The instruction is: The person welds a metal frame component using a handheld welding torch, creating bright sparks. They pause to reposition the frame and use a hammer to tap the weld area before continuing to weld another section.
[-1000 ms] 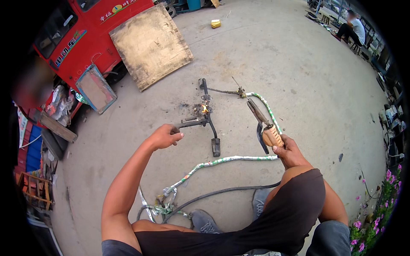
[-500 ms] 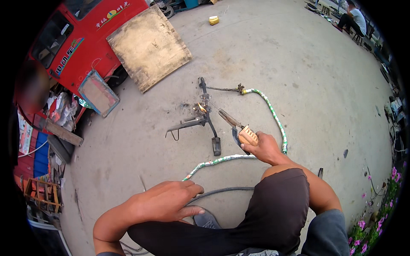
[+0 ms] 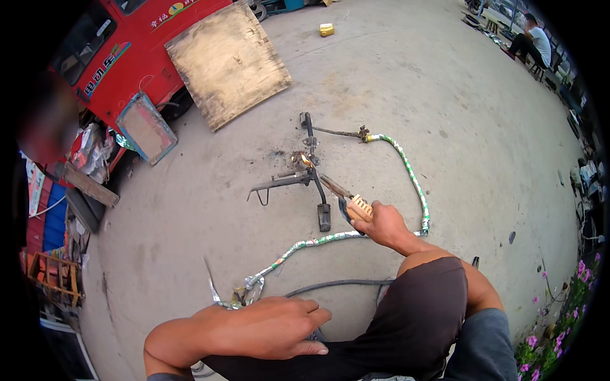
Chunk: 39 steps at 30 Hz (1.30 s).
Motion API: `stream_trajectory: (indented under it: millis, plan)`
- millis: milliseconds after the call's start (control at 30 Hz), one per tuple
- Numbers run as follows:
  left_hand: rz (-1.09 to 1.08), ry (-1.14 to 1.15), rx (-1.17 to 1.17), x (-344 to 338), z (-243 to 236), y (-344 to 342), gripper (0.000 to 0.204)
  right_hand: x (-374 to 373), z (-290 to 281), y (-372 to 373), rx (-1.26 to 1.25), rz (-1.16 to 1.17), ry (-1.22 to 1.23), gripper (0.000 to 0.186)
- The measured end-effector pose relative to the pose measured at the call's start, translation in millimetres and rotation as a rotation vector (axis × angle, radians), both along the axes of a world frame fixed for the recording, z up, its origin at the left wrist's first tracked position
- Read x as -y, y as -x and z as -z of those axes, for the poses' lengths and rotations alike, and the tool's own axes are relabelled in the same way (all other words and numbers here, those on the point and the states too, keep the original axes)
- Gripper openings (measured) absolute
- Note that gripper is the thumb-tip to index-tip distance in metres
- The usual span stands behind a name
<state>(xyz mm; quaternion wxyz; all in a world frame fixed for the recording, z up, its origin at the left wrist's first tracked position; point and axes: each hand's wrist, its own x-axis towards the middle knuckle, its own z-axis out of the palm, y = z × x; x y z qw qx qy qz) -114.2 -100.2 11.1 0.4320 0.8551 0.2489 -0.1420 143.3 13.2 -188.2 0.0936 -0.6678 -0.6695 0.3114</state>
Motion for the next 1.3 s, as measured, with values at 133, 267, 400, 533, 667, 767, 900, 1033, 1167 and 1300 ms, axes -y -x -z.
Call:
stream_trajectory:
  millis: [133,267,400,533,667,767,900,1033,1167,1300]
  plan:
    - [0.009,0.034,-0.001,-3.8,-4.0,3.0,0.046,0.7,-2.7,4.2,-0.010,0.011,0.000,0.068]
    - [0.007,0.030,0.051,-2.8,0.9,7.6,0.046,-1.3,-3.6,6.4,0.007,0.006,-0.014,0.068]
    - [0.016,0.049,0.070,-4.3,0.3,7.8,0.046,-2.3,-0.2,7.1,0.024,0.002,-0.013,0.069]
    - [0.031,0.078,0.074,-6.3,-1.6,7.3,0.047,-2.9,3.1,9.0,0.041,-0.005,-0.012,0.069]
    - [0.044,0.088,0.074,-7.2,-1.8,6.5,0.048,-3.6,2.3,10.1,0.038,-0.006,-0.007,0.069]
    - [0.041,0.098,0.074,-8.8,-1.9,6.4,0.048,-4.8,2.4,11.5,0.044,-0.005,0.005,0.068]
    - [0.037,0.106,0.069,-8.8,-1.2,6.6,0.048,-5.7,4.5,12.1,0.045,-0.002,0.004,0.068]
    - [0.042,0.110,0.067,-8.8,-1.2,7.0,0.047,-6.6,4.6,12.0,0.049,0.010,0.017,0.067]
    - [0.042,0.107,0.072,-7.8,-0.5,7.6,0.047,-8.2,5.6,12.9,0.049,0.006,0.008,0.066]
    - [0.046,0.103,0.065,-7.8,-1.2,6.5,0.047,-8.6,7.2,12.5,0.038,0.006,0.008,0.065]
